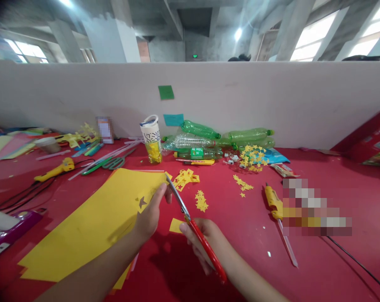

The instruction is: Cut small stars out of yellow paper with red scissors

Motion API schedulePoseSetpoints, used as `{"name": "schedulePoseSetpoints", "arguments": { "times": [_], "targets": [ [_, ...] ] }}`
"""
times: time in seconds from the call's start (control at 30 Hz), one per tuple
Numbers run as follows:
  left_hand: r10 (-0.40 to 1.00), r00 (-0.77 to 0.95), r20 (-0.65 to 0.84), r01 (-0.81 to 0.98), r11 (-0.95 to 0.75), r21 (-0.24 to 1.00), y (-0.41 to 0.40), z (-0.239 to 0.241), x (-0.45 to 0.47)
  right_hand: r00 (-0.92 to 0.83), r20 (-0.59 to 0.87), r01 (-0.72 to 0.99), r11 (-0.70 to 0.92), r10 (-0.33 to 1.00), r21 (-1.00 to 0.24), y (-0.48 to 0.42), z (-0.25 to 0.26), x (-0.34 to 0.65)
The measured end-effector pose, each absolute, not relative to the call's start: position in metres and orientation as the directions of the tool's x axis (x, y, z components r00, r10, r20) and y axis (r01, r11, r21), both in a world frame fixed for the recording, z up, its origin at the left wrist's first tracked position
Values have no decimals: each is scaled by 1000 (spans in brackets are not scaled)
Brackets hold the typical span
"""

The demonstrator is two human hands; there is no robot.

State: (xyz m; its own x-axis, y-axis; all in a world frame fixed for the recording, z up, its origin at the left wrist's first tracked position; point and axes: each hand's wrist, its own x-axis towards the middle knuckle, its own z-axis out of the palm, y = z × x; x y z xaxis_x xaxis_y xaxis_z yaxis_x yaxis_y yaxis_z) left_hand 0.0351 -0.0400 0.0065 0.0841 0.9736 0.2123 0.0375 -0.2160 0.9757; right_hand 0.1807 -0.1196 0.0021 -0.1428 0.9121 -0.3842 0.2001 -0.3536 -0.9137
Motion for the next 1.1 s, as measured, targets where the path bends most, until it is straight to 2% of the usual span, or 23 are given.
{"name": "schedulePoseSetpoints", "arguments": {
  "times": [0.17, 0.27, 0.4, 0.73, 1.1],
  "targets": [
    [986, 46, 162, 7, -163, 987, -36, 0, 33, -154, -404, 208, -370, 902, -906, -119, 3, 183],
    [995, -12, 94, -85, -95, 992, -31, -7, 34, -140, -401, 207, -370, 905, -906, -117, 2, 184],
    [987, -43, 153, -226, -159, 961, -24, -11, 33, -103, -432, 266, -394, 896, -880, -115, 1, 185],
    [975, 3, 220, -265, -211, 941, -16, -5, 28, -174, -440, 280, -384, 881, -880, -115, -5, 195],
    [965, 54, 258, -214, -241, 947, -14, -3, 24, -215, -405, 316, -329, 889, -890, -115, 5, 196]
  ]
}}
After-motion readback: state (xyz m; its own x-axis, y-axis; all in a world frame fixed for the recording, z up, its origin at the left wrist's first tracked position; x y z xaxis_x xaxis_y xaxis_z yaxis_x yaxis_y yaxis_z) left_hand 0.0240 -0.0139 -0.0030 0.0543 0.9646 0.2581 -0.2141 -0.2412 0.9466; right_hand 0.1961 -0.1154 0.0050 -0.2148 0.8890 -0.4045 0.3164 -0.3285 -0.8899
